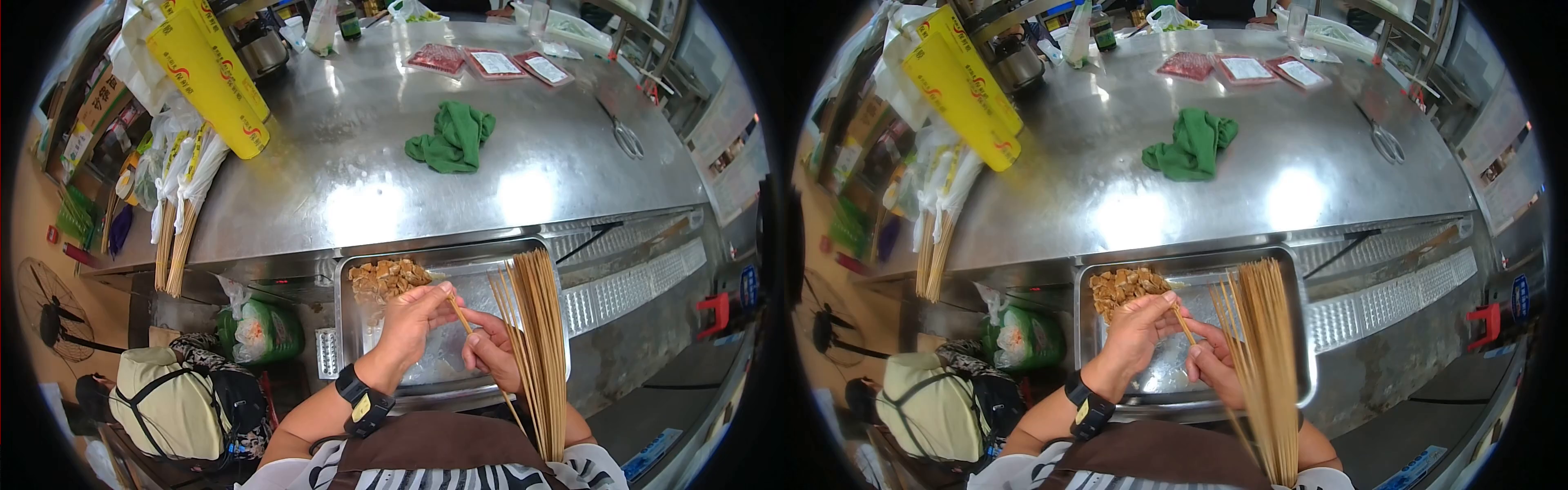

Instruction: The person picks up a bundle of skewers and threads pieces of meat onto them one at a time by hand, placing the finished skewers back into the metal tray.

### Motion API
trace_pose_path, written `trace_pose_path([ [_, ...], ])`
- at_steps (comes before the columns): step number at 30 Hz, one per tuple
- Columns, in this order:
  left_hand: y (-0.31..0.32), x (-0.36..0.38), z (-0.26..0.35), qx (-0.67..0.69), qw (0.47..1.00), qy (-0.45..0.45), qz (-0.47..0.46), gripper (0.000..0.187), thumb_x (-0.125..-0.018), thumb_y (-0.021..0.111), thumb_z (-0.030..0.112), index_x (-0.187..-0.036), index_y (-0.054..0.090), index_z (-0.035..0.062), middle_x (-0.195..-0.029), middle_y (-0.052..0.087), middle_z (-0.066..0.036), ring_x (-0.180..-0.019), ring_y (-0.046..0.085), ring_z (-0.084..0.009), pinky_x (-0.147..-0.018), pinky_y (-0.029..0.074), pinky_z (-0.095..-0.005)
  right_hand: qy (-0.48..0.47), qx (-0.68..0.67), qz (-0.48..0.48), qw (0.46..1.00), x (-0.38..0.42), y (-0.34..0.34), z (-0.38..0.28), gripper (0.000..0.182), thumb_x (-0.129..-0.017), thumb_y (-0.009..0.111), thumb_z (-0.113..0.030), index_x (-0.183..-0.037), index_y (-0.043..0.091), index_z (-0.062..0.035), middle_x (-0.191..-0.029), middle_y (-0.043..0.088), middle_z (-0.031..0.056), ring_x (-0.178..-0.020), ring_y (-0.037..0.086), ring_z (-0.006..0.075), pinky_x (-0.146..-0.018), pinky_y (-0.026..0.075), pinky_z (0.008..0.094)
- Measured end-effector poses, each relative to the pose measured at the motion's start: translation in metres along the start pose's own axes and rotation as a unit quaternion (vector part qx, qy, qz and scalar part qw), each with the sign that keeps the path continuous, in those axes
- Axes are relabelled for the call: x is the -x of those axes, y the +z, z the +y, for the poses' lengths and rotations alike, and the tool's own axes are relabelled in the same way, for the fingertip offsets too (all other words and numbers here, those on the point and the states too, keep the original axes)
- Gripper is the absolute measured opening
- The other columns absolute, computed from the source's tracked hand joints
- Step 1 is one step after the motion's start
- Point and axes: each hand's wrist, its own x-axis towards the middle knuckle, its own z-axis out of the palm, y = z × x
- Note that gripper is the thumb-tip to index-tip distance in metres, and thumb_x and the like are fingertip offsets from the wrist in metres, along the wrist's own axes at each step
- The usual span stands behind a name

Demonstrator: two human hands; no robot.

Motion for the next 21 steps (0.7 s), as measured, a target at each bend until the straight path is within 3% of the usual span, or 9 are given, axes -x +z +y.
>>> trace_pose_path([
  [5, 0.006, 0.005, 0.001, 0.005, 1.000, -0.019, 0.002, 0.018, -0.087, 0.057, 0.021, -0.084, 0.060, 0.0032, -0.085, 0.064, -0.011, -0.079, 0.062, -0.0192, -0.077, 0.048, -0.0316, 0.000, -0.027, 0.027, 0.999, 0.000, 0.003, -0.006, 0.033, -0.091, 0.042, -0.008, -0.123, 0.038, -0.0030, -0.066, 0.054, 0.0065, -0.052, 0.039, 0.0066, -0.049, 0.031, 0.0182],
  [14, 0.011, 0.013, -0.010, 0.016, 1.000, 0.010, -0.002, 0.019, -0.086, 0.060, 0.019, -0.080, 0.061, 0.0012, -0.087, 0.064, -0.012, -0.085, 0.061, -0.0171, -0.082, 0.047, -0.0308, -0.009, -0.035, 0.045, 0.998, 0.003, 0.003, -0.006, 0.020, -0.090, 0.045, -0.007, -0.106, 0.035, -0.0043, -0.064, 0.054, 0.0092, -0.049, 0.040, 0.0077, -0.047, 0.030, 0.0183],
  [21, 0.017, 0.029, -0.015, -0.019, 1.000, 0.016, 0.005, 0.015, -0.086, 0.058, 0.011, -0.078, 0.063, -0.0004, -0.086, 0.065, -0.012, -0.081, 0.060, -0.0161, -0.075, 0.047, -0.0281, 0.000, -0.061, 0.058, 0.996, 0.009, 0.006, -0.004, 0.013, -0.089, 0.045, -0.004, -0.096, 0.035, -0.0059, -0.064, 0.054, 0.0106, -0.050, 0.041, 0.0087, -0.046, 0.030, 0.0181],
])
